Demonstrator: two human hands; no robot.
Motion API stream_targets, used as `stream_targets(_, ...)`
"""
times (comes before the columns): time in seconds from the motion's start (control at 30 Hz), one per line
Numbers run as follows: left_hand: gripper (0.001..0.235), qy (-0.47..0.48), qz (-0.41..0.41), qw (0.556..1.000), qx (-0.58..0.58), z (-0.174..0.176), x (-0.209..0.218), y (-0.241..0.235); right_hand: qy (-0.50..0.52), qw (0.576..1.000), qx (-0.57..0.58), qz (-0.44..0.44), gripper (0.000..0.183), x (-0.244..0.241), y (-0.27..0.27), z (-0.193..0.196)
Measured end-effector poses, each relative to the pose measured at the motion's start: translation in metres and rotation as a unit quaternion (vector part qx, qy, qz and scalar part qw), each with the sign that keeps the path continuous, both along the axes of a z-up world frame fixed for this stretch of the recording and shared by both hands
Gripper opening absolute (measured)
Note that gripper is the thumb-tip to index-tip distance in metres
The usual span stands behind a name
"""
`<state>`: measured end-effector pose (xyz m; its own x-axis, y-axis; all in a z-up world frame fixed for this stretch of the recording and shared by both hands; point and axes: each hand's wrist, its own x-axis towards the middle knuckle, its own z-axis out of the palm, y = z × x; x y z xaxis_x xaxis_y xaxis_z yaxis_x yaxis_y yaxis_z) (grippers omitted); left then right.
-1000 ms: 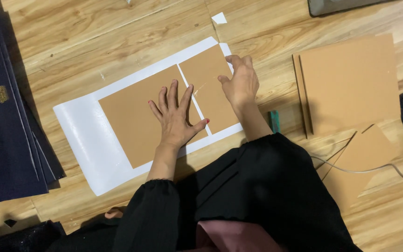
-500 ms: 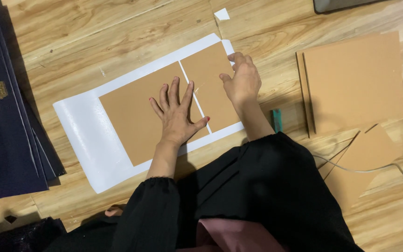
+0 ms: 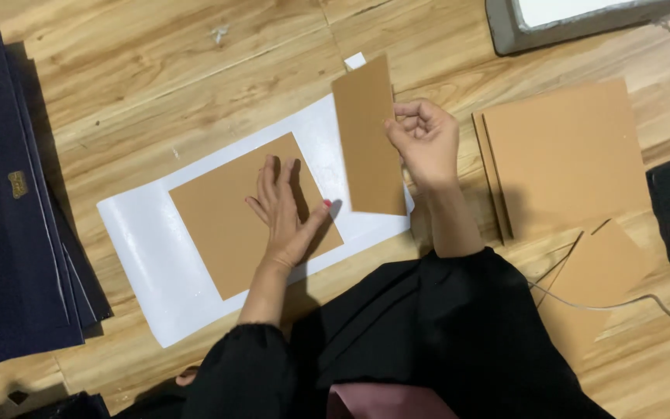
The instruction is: Assembling cardboard folders by placing panels onto an adhesive sheet and smoothing them with a tool
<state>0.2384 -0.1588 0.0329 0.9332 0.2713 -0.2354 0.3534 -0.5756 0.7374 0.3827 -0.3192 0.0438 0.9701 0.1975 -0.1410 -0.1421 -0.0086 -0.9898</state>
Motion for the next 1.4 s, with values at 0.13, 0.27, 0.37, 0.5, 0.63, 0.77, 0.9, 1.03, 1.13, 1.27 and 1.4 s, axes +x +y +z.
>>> stream_targets(0.13, 0.078, -0.136, 0.071, 0.954, -0.256, 0.03, 0.011, -0.025, -0.11, 0.993, 0.003, 0.04, 0.024, -0.03, 0.022, 0.024)
stream_targets(0.27, 0.029, -0.262, 0.17, 0.862, -0.399, -0.039, 0.03, -0.02, -0.205, 0.957, -0.04, 0.203, 0.012, -0.047, 0.039, 0.045)
stream_targets(0.37, 0.023, -0.219, 0.201, 0.875, -0.382, 0.007, 0.017, -0.022, -0.258, 0.958, -0.064, 0.108, 0.016, -0.047, 0.029, 0.064)
stream_targets(0.5, 0.022, -0.192, 0.214, 0.865, -0.412, -0.021, 0.019, -0.011, -0.315, 0.909, -0.269, 0.043, 0.059, -0.026, 0.0, 0.037)
stream_targets(0.63, 0.024, -0.211, 0.192, 0.903, -0.321, -0.017, 0.018, -0.004, 0.029, 0.994, 0.015, 0.1, 0.022, 0.0, -0.015, -0.034)
stream_targets(0.77, 0.057, -0.101, 0.067, 0.991, 0.054, 0.01, -0.001, -0.005, 0.114, 0.989, -0.018, 0.09, 0.019, 0.0, -0.025, -0.055)
stream_targets(0.9, 0.075, -0.043, 0.004, 0.997, 0.069, 0.0, -0.005, -0.007, 0.113, 0.986, -0.067, 0.104, 0.02, 0.004, -0.027, -0.07)
stream_targets(1.03, 0.081, -0.009, -0.012, 0.996, 0.09, -0.022, -0.007, -0.006, 0.092, 0.966, -0.21, 0.118, 0.029, 0.005, -0.022, -0.064)
stream_targets(1.13, 0.082, -0.003, -0.025, 0.992, 0.126, -0.027, -0.006, -0.006, 0.046, 0.912, -0.379, 0.147, 0.03, 0.01, -0.016, -0.052)
stream_targets(1.27, 0.087, -0.002, -0.029, 0.993, 0.117, -0.027, -0.007, -0.004, 0.027, 0.885, -0.443, 0.14, 0.029, 0.013, -0.011, -0.059)
stream_targets(1.4, 0.09, 0.005, -0.036, 0.993, 0.115, -0.026, -0.007, -0.003, 0.019, 0.878, -0.455, 0.148, 0.041, 0.005, -0.004, -0.039)
